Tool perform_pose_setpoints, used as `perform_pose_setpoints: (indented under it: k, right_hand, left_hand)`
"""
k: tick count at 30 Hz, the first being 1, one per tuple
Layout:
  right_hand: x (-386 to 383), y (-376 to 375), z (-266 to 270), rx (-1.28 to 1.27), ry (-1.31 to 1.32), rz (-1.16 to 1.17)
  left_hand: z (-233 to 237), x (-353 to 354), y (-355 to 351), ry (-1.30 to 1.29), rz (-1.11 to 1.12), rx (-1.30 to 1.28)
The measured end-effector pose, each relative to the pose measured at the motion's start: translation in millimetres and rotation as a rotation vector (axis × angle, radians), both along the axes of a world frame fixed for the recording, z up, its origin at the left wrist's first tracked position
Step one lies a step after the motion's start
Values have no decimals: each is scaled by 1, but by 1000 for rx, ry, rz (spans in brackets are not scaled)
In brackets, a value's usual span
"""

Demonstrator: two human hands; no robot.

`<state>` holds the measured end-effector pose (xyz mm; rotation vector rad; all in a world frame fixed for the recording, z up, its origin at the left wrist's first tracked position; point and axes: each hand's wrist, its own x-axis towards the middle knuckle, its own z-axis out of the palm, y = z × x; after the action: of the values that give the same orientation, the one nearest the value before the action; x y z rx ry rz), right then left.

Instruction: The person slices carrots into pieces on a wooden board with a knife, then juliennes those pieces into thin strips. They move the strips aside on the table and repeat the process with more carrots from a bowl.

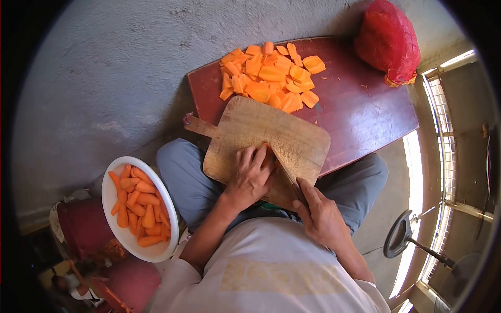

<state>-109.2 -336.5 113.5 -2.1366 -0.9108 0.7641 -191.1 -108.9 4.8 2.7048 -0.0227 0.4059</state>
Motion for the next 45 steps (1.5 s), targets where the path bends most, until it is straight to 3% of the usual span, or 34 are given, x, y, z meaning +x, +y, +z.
perform_pose_setpoints:
  k: [11, 20, 26, 35, 38, 41, 45]
  right_hand:
    - [16, 22, -16, -50, -29, 119]
    - [29, 15, -10, 27, -43, 117]
    - [25, 25, -20, 122, -73, 77]
    - [11, 13, -1, -30, 10, 85]
    - [9, 8, -6, -12, 44, 55]
    - [15, -4, -16, 248, 12, 112]
    - [16, -10, -27, 208, 30, 98]
  left_hand:
    - [-9, -2, 3, -8, 9, -46]
    - [-15, 8, 9, -155, 65, -79]
    - [-13, 3, 8, -117, 82, -117]
    - [-19, -11, -5, -110, 85, -174]
    - [-24, -12, -6, -132, 89, -196]
    - [-21, -10, -6, -143, 107, -151]
    - [-21, -10, -1, -163, 92, -110]
